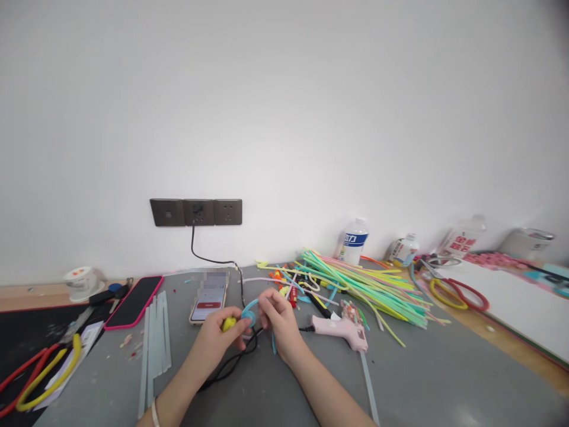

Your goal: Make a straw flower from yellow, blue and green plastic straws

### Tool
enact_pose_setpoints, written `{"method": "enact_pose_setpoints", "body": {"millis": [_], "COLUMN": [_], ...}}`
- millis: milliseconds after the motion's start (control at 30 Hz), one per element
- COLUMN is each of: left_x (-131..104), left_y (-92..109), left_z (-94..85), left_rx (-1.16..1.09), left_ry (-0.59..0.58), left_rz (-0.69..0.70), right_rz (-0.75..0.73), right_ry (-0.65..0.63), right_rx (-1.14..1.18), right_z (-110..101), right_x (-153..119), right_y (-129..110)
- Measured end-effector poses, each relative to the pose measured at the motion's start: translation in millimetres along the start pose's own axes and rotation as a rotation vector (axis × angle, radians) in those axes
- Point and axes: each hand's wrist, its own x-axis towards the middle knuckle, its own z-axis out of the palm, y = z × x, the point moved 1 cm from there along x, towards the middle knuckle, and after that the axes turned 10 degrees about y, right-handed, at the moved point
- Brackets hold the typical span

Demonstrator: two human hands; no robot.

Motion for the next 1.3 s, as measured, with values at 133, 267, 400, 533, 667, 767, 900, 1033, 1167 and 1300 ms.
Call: {"method": "enact_pose_setpoints", "body": {"millis": [133, 267, 400, 533, 667, 767, 900, 1033, 1167, 1300], "left_x": [0.9, 1.4, 0.7, 0.5, 1.5, 2.1, 2.2, 2.2, 1.0, -1.4], "left_y": [-4.7, -8.6, -7.3, -8.5, -11.2, -12.4, -12.3, -11.9, -12.5, -13.2], "left_z": [0.1, 0.5, 0.7, 1.1, 0.5, -0.5, -0.8, -0.7, -0.7, 1.8], "left_rx": [-0.072, -0.131, -0.093, -0.071, -0.046, -0.034, -0.040, -0.039, -0.015, -0.032], "left_ry": [0.008, -0.026, -0.061, -0.079, -0.101, -0.111, -0.105, -0.113, -0.133, -0.208], "left_rz": [-0.066, -0.102, -0.117, -0.126, -0.128, -0.124, -0.104, -0.088, -0.101, -0.133], "right_rz": [0.050, 0.047, 0.036, 0.038, 0.025, 0.036, 0.116, 0.098, -0.210, -0.483], "right_ry": [-0.052, -0.083, -0.078, -0.065, -0.049, -0.056, -0.170, -0.233, -0.226, -0.238], "right_rx": [0.094, 0.157, 0.161, 0.164, 0.143, 0.143, 0.135, -0.027, -0.327, -0.542], "right_z": [1.4, 2.9, 2.8, 2.5, 3.6, 4.4, 3.6, 1.2, 0.3, 2.9], "right_x": [-2.1, -3.5, -2.4, -2.3, -3.3, -3.5, -5.0, -9.0, -14.3, -18.1], "right_y": [0.2, -2.3, -3.0, -1.9, -3.4, -5.0, -6.1, -10.6, -18.2, -18.0]}}
